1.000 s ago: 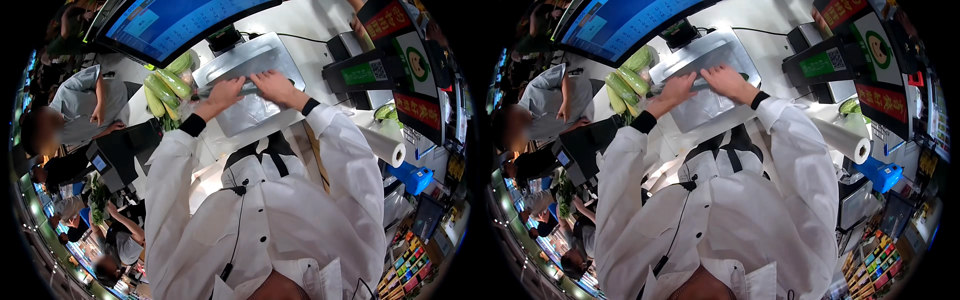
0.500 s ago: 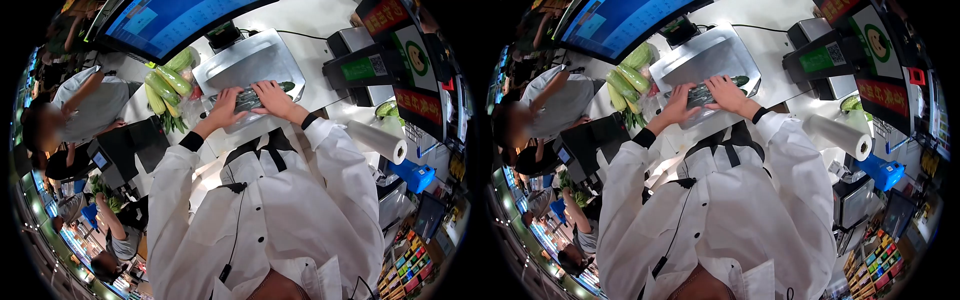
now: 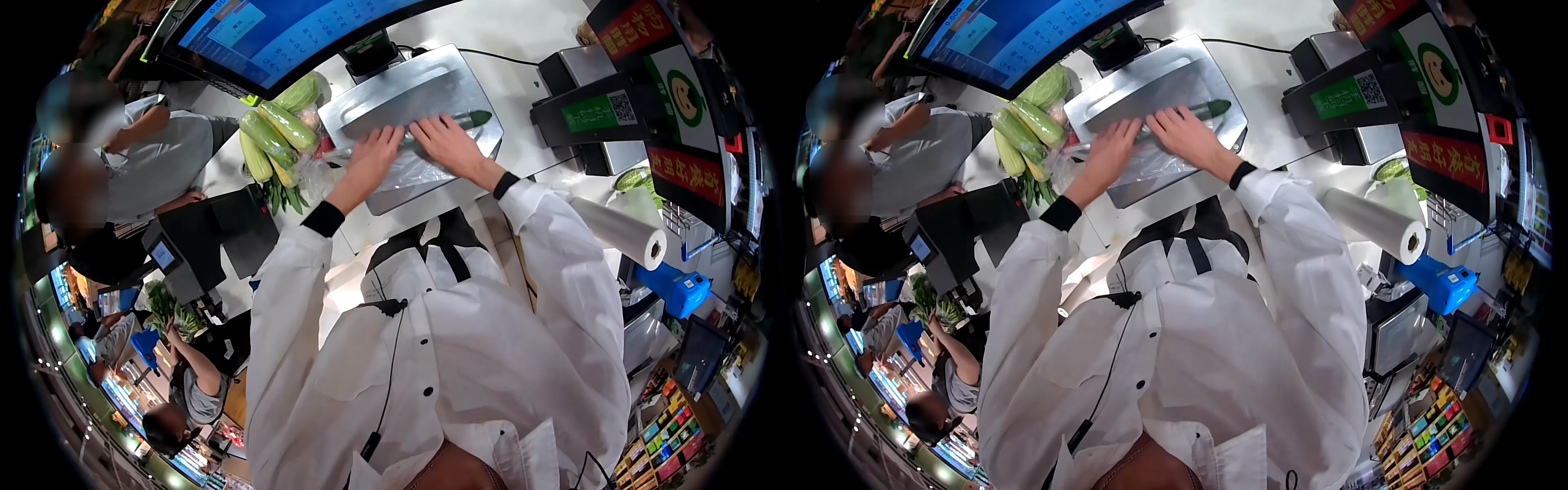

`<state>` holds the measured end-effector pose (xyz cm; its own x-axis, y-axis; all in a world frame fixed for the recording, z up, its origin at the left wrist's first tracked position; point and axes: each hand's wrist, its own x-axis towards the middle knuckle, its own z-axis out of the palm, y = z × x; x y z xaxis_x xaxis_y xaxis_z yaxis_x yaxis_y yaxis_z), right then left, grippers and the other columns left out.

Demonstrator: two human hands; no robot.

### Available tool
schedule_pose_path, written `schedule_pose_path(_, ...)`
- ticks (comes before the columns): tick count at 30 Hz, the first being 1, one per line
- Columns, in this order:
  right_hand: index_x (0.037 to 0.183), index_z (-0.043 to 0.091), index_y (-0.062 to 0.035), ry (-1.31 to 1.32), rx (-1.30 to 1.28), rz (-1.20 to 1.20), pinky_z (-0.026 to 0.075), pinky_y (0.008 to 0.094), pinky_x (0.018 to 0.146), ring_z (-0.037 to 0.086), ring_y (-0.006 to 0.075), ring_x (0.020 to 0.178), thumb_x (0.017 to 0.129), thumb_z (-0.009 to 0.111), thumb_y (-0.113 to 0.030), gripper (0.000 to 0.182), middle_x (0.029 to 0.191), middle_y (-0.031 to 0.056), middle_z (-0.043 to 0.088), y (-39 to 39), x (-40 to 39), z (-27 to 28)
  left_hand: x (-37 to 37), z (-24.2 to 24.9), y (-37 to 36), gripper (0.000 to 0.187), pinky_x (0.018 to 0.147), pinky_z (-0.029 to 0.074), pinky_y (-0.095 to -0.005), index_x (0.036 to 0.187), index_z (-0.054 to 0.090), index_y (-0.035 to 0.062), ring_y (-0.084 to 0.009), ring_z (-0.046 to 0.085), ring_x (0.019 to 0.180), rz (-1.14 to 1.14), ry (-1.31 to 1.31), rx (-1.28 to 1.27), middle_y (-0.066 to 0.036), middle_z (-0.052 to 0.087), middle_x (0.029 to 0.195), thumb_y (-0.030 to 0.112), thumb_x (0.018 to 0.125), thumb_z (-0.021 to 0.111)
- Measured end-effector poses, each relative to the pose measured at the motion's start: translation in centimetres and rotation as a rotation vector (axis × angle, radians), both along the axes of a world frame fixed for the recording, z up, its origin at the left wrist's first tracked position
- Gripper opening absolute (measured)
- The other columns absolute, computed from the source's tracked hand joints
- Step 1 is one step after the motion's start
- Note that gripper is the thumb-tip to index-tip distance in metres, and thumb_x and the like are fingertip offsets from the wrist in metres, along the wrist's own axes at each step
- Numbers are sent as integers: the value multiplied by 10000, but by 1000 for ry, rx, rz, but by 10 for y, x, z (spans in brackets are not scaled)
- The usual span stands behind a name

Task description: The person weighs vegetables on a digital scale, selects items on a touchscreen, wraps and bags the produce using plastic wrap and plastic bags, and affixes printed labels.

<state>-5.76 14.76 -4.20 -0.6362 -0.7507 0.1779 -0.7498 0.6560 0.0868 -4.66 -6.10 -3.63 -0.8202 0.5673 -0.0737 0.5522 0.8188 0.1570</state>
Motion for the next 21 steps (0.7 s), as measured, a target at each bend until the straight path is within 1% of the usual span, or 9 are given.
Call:
schedule_pose_path(3, 1243, 460, 9, -5, -94, 3, 371, 363, 976, 502, 263, 1106, 826, 525, -187, 465, 1166, 135, 535, 3, 23, -13, 28, -10, -4, 469, 896, 470, -384, 1268, 428, 69, -295, 519, 1116, -87, 157, -11, -136, 499, 1256, 102, 823, 572)
schedule_pose_path(4, 1281, 429, 13, 21, -9, -23, 347, 376, 1011, 475, 281, 1156, 826, 567, -274, 556, 1247, 155, 501, 5, 28, -13, 32, -12, -4, 550, 977, 399, -433, 1333, 377, 55, -330, 460, 1169, -115, 175, -60, -170, 438, 1319, 165, 829, 568)
schedule_pose_path(8, 1319, 377, 17, -198, -110, -14, 354, 365, 989, 451, 273, 1167, 784, 630, -457, 758, 1268, 144, 472, 6, 36, -9, 42, 0, -1, 623, 1010, 331, -481, 1378, 324, 34, -349, 398, 1209, -41, 19, 142, -191, 392, 1337, 255, 848, 566)
schedule_pose_path(10, 1310, 386, 21, -305, -177, 5, 357, 365, 981, 453, 286, 1147, 784, 639, -446, 747, 1251, 154, 471, 7, 30, -7, 42, -5, -4, 740, 1009, 310, -499, 1415, 265, 22, -358, 363, 1219, -75, -24, 166, -197, 376, 1329, 332, 833, 601)
schedule_pose_path(13, 1222, 455, 22, -410, -292, 19, 398, 384, 910, 474, 319, 1076, 713, 720, -444, 739, 1155, 171, 486, 5, 10, -13, 29, -13, -4, 764, 983, 343, -473, 1372, 328, 19, -366, 373, 1220, -41, -156, 108, -192, 384, 1322, 373, 787, 670)
schedule_pose_path(16, 1056, 509, 22, -662, -125, -12, 447, 403, 833, 517, 346, 1029, 547, 841, -398, 739, 1081, 182, 492, -5, -12, -12, -1, -3, -4, 755, 926, 401, -450, 1263, 421, 17, -371, 459, 1160, -33, -398, 120, -206, 465, 1254, 403, 703, 749)
schedule_pose_path(19, 1048, 527, 15, -684, -115, 15, 459, 408, 834, 510, 336, 1059, 536, 856, -380, 725, 1070, 172, 511, -11, -29, -6, -31, -1, -1, 689, 857, 453, -437, 1146, 469, 26, -379, 555, 1032, 1, -513, 83, -213, 547, 1154, 406, 665, 783)
schedule_pose_path(20, 1052, 523, 0, -538, -146, 26, 473, 378, 800, 541, 305, 1017, 639, 792, -294, 574, 1019, 141, 536, -10, -27, -3, -35, -2, 0, 624, 792, 479, -455, 1103, 473, 32, -376, 599, 919, 19, -505, 93, -208, 588, 1078, 380, 683, 775)
schedule_pose_path(21, 1052, 523, 0, -538, -142, 26, 473, 378, 800, 541, 305, 1017, 639, 792, -294, 574, 1019, 141, 536, -11, -24, 0, -32, 4, 3, 624, 792, 479, -455, 1103, 473, 32, -376, 599, 919, 19, -505, 98, -208, 588, 1078, 380, 683, 775)
